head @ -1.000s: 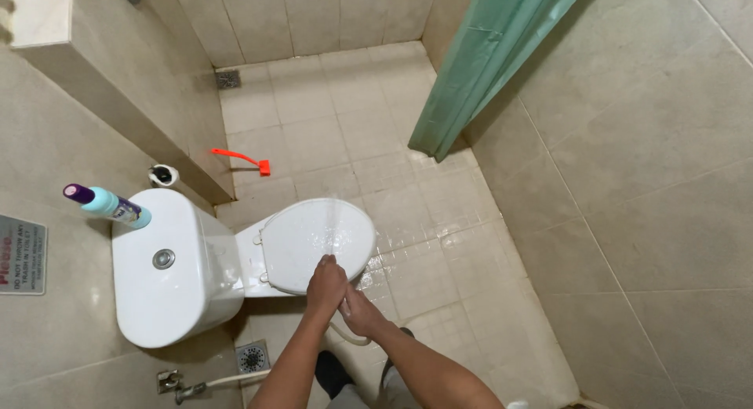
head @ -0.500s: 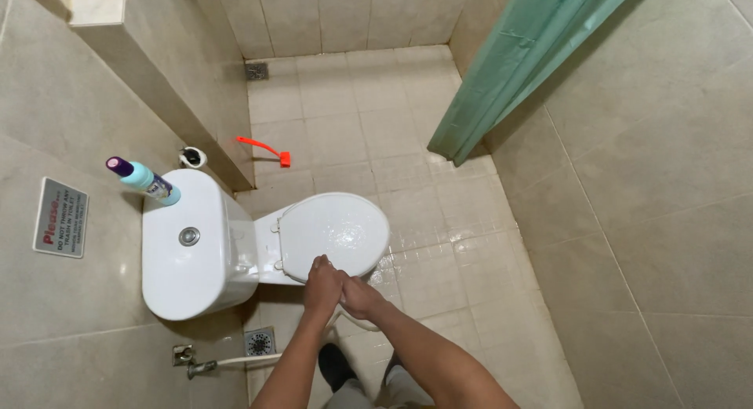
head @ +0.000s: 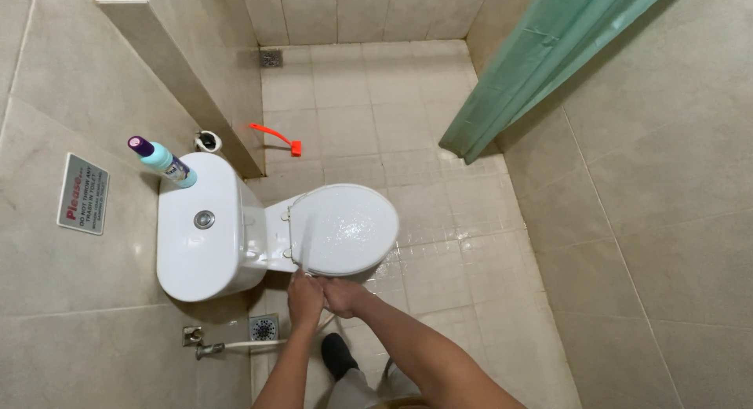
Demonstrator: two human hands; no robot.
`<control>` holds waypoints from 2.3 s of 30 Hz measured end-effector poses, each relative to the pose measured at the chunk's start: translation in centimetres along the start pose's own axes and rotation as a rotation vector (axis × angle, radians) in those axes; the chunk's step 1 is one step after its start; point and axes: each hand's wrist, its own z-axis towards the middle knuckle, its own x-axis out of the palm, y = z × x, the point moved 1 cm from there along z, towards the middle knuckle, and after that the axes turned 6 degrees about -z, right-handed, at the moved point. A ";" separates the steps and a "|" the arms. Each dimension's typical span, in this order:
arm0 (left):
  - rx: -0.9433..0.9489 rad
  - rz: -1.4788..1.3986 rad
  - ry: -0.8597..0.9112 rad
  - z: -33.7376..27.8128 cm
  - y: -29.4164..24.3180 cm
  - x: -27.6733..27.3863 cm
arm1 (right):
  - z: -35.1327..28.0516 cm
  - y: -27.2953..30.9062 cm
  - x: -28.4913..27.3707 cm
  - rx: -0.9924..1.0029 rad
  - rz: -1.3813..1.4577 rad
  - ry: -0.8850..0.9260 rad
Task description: The person scrubs the closed toilet lid with an orange brush, then rinses the toilet seat and surrounding floor area using a handheld bidet sprayer.
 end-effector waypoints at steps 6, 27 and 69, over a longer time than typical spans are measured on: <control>0.016 -0.048 -0.088 0.3 2.2 -0.4 | 0.7 1.5 0.3 0.048 0.007 0.082; 0.140 -0.048 0.236 -1.4 -2.4 10.1 | -8.0 -6.4 -0.1 0.305 0.158 -0.057; -0.053 0.064 -0.003 -3.4 7.0 5.4 | -4.4 -1.5 5.5 0.102 0.052 0.126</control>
